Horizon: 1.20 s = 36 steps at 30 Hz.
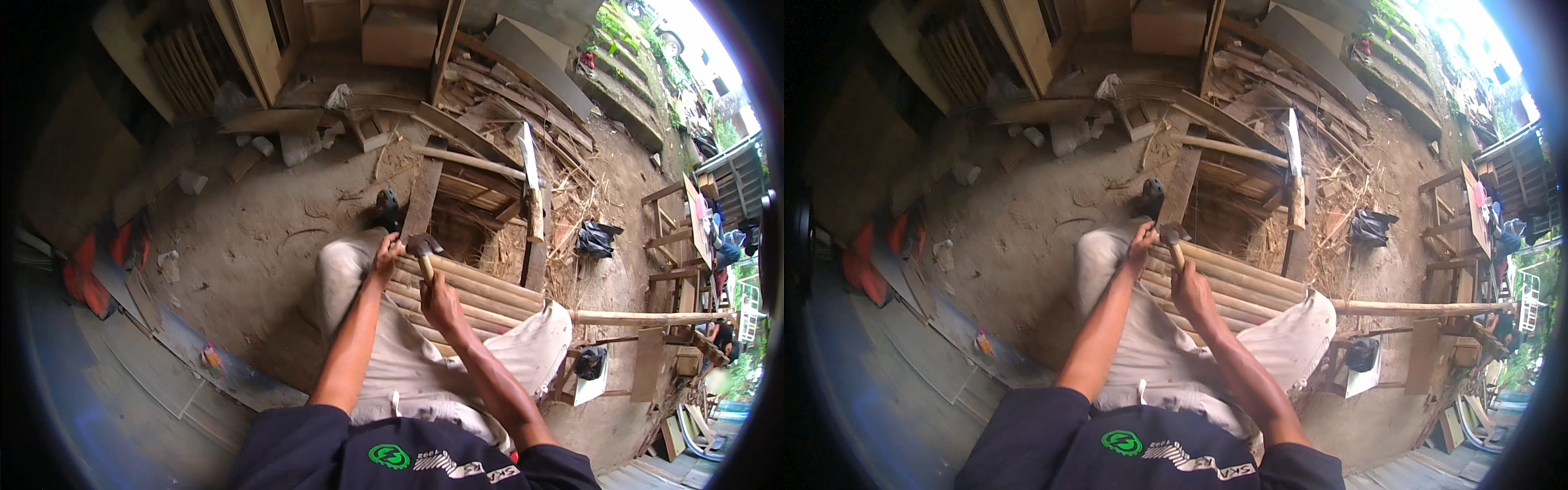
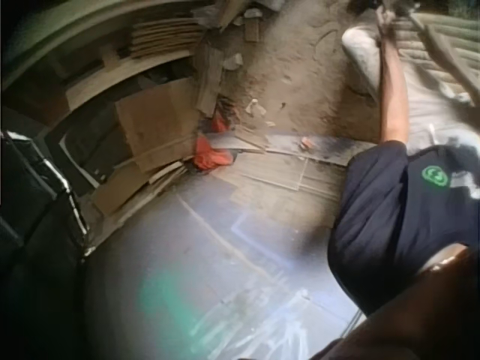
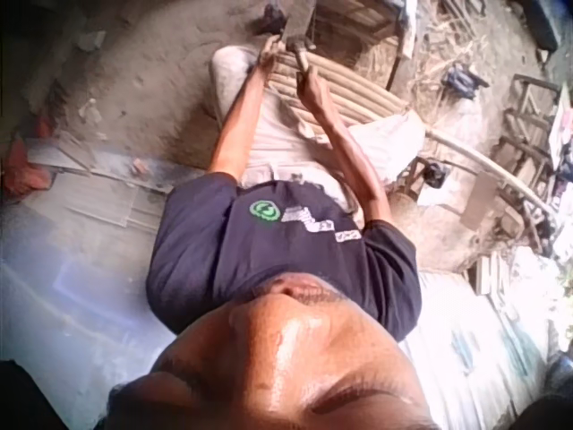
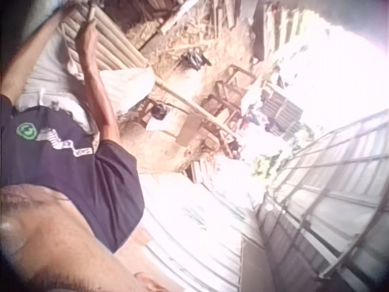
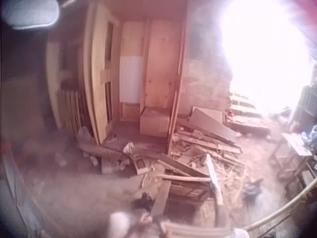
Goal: The person sits on the ground and assembles a bamboo frame by hammering nails into bamboo slats. They repeatedly pick up nails, position them, and drive them in with a hammer. The person also uses a knife to trim or shape bamboo pieces during the process.
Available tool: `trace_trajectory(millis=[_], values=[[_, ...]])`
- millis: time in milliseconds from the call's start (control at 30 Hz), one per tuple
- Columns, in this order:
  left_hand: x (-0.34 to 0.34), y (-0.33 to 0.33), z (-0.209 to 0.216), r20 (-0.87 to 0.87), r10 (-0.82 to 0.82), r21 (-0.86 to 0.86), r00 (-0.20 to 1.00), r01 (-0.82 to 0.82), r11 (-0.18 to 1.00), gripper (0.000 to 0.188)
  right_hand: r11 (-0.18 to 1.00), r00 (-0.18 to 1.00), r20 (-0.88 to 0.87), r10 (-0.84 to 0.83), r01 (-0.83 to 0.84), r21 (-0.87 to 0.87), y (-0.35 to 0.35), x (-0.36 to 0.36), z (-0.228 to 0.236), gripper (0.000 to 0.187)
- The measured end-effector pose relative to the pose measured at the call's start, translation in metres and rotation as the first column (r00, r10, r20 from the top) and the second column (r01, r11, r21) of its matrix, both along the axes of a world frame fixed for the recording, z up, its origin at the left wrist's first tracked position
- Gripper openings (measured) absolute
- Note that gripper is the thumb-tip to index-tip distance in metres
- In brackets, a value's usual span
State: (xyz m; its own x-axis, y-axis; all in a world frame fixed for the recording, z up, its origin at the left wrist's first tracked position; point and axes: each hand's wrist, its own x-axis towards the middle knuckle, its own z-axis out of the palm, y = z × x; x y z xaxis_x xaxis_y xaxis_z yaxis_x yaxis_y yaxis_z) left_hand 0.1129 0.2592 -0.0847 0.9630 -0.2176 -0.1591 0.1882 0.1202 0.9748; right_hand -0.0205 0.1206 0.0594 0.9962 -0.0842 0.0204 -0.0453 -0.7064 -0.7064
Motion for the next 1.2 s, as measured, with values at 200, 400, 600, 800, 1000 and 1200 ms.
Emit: trace_trajectory(millis=[200,400,600,800,1000,1200], values=[[-0.005,-0.001,0.004,-0.206,-0.007,0.018,0.978,0.011,1.000,0.051,0.998,0.993,-0.106,-0.057,0.057,-0.005,-0.005,0.019,0.024,0.024],[-0.005,0.001,0.002,0.050,0.001,0.001,0.999,-0.001,1.000,0.047,0.999,1.000,0.010,0.014,-0.014,0.032,-0.001,0.004,0.033,0.025],[-0.010,0.004,0.013,-0.048,-0.051,-0.141,0.998,0.043,0.989,0.045,0.999,0.986,-0.168,0.019,-0.024,-0.025,0.004,0.007,0.003,0.024],[-0.009,0.004,0.019,-0.115,-0.036,-0.093,0.993,0.025,0.995,0.042,0.999,1.000,-0.031,-0.005,0.006,0.035,0.005,0.010,0.034,0.023],[-0.009,0.004,0.016,-0.074,-0.029,-0.032,0.997,0.027,0.999,0.041,1.000,0.997,-0.076,-0.013,0.011,-0.028,0.012,0.001,0.026,0.025],[-0.009,0.009,0.026,-0.149,-0.109,-0.102,0.983,0.094,0.990,0.039,0.996,0.924,-0.378,-0.059,0.030,-0.083,0.014,0.015,0.034,0.029]])
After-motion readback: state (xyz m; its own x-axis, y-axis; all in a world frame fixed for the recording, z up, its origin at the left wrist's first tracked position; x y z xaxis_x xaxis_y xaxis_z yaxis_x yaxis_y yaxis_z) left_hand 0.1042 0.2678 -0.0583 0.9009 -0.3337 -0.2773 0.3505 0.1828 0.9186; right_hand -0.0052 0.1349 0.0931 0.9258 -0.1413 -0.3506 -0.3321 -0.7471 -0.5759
